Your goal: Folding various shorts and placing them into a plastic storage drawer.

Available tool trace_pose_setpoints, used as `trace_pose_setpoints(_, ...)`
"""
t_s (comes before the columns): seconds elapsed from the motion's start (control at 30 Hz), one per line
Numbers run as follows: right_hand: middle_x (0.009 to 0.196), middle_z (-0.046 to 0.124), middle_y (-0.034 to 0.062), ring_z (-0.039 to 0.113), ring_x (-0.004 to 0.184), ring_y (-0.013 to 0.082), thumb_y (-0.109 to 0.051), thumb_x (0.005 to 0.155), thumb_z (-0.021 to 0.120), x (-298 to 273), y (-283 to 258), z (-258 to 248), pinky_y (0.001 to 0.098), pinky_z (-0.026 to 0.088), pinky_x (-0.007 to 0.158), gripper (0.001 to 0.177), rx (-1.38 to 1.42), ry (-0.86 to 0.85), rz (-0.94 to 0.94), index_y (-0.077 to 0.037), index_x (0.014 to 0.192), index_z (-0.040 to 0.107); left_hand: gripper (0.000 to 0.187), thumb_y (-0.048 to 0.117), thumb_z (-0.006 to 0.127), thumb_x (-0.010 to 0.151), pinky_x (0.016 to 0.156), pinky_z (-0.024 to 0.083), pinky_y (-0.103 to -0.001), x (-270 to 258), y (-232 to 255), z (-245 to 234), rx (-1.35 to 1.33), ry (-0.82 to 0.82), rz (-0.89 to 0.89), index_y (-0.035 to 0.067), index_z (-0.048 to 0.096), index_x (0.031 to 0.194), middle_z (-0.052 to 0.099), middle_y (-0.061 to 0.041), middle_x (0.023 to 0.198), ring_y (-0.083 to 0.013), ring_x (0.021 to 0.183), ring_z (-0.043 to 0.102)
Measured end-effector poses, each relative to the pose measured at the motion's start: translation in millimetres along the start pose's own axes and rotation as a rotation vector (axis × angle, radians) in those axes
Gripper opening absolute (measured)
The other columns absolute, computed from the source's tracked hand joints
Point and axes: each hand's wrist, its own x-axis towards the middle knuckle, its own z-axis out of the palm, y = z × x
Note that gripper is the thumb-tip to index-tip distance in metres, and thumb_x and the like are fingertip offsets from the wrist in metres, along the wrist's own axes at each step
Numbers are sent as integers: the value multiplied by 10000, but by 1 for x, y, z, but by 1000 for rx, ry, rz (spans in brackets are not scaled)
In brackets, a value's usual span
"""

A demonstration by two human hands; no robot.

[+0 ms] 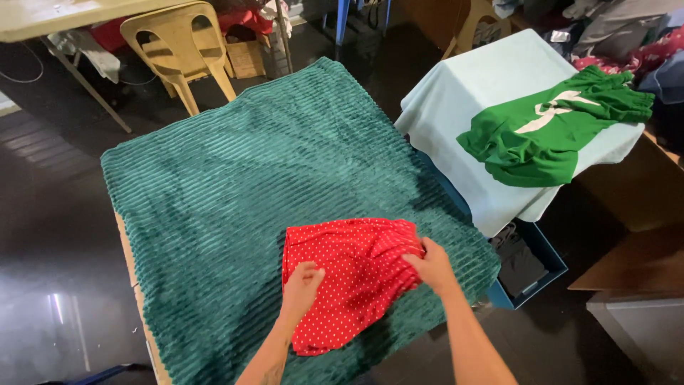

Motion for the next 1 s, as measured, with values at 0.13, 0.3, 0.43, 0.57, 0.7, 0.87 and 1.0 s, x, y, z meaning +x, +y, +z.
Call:
trace_pose_setpoints(0.13,1053,772,105,747,920,190,-164,756,804,-50,-113,50,345,586,819,446,18,40,-114,-46,1167,678,436,431,617,925,703,562,-339,7,30,-6,-282,-98,-243,112,664,1218,734,-18,1014,-182,866,701)
trace_pose_setpoints(0.3,1543,435,199,698,1146,267,-205,792,785,-87,-152,104,376,624,760,470,178,-236,-222,-56,1209,630,511,445,619,1102,772,510,-303,73,-62,-4,-490,-100,-52,-54,727,1119,713,-68,988,-156,888,618)
trace_pose_setpoints(0.43,1455,523,309,545,1356,414,-204,853,815,-84,-87,128,441,478,1073,358,-47,-190,-486,-10,1124,685,404,184,797,789,831,536,-322,31,16,-29,14,10,-15,72,671,1156,755,-54,1030,-181,937,714)
trace_pose_setpoints(0.57,1491,494,240,455,1369,422,-273,843,769,-86,-57,134,484,407,1106,419,-307,-268,-402,-27,1168,672,405,106,769,794,866,546,-336,25,9,-31,-96,34,38,38,655,1177,767,-94,1067,-203,961,714)
trace_pose_setpoints(0.7,1453,535,204,440,1365,427,-287,834,749,-92,-43,132,505,425,1056,441,-417,-357,-402,-29,1183,668,588,180,784,807,905,540,-364,15,7,-35,-3,164,3,73,541,1331,717,-134,1161,-246,1050,712)
trace_pose_setpoints(0.87,1340,635,185,541,1275,405,-261,843,764,-87,-28,142,477,461,1033,359,-385,-185,-466,-54,1128,696,684,261,805,785,968,496,-457,-12,37,-41,338,276,236,53,519,1371,607,-250,1276,-423,1169,595)
trace_pose_setpoints(1.0,1170,693,195,636,1099,392,-237,837,767,-79,-29,145,457,509,940,459,-229,176,-401,-7,1213,637,929,480,854,743,950,502,-485,-6,36,-43,382,274,6,-11,428,1407,599,-289,1274,-451,1157,601)
